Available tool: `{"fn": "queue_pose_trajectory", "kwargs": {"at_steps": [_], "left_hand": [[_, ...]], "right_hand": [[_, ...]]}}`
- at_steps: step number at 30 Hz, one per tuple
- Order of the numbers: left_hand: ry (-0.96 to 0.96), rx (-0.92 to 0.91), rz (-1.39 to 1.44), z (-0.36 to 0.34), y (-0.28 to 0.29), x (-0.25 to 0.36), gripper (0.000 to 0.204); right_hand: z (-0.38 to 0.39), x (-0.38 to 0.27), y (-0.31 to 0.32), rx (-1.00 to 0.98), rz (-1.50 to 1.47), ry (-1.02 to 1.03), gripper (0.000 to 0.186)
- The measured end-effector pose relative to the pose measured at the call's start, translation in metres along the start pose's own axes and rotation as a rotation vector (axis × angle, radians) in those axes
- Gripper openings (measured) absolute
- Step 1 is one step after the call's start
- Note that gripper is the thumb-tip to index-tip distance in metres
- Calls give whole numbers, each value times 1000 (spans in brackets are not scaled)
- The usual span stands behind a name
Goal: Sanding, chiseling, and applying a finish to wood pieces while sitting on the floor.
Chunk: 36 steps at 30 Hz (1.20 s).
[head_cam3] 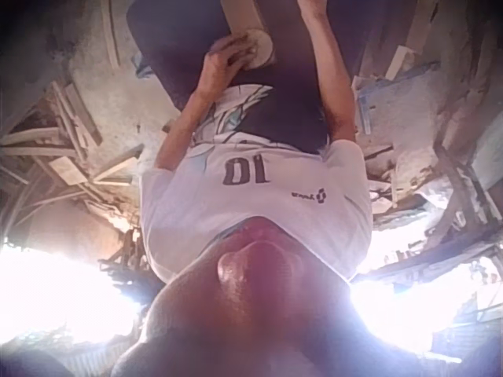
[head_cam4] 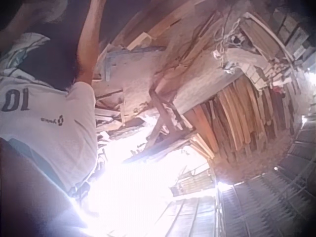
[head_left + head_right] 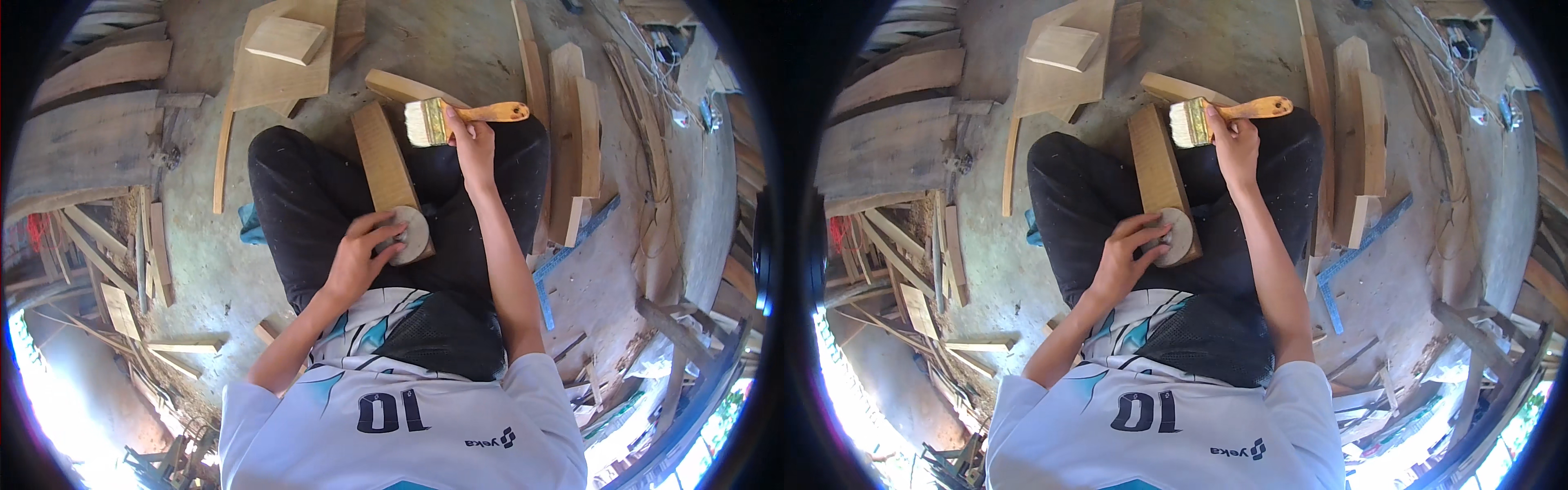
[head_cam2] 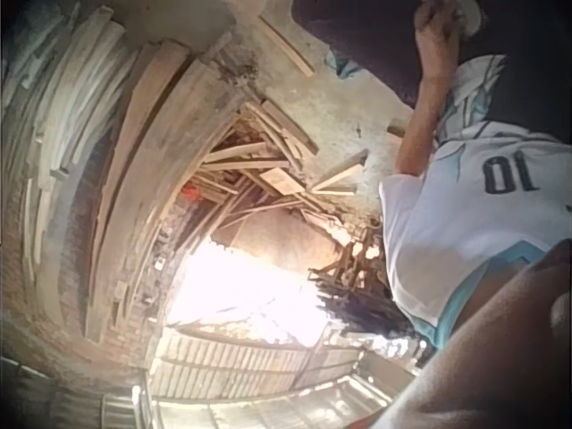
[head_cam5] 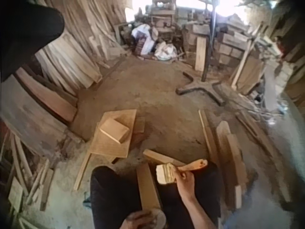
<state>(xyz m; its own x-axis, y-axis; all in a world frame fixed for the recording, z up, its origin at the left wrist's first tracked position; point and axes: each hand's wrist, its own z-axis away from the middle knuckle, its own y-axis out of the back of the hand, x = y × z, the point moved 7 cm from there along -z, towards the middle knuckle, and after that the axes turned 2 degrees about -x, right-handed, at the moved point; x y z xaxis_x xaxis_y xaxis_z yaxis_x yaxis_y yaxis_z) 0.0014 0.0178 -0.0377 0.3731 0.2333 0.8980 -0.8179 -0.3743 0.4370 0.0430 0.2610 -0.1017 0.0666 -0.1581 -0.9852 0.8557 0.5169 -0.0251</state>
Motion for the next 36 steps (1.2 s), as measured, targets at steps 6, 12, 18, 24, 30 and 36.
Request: {"fn": "queue_pose_trajectory", "kwargs": {"at_steps": [6,12,18,24,30,36], "left_hand": [[112,69,-194,-74,10,-56,21],[399,159,-602,-160,18,-124,29],[249,5,-828,-116,-17,-78,25],[324,-160,-882,-14,-28,-8,32],[356,-2,-1077,-101,-16,-78,47],[447,50,-1083,-170,14,-143,41]], "right_hand": [[-4,3,5,4,67,7,35],[-4,4,-6,-13,92,41,35],[-3,4,6,3,154,41,33],[-1,-5,-3,1,-115,-47,31],[-1,-4,2,-8,-120,-68,31],[-3,1,-10,-31,-47,-40,32]]}}
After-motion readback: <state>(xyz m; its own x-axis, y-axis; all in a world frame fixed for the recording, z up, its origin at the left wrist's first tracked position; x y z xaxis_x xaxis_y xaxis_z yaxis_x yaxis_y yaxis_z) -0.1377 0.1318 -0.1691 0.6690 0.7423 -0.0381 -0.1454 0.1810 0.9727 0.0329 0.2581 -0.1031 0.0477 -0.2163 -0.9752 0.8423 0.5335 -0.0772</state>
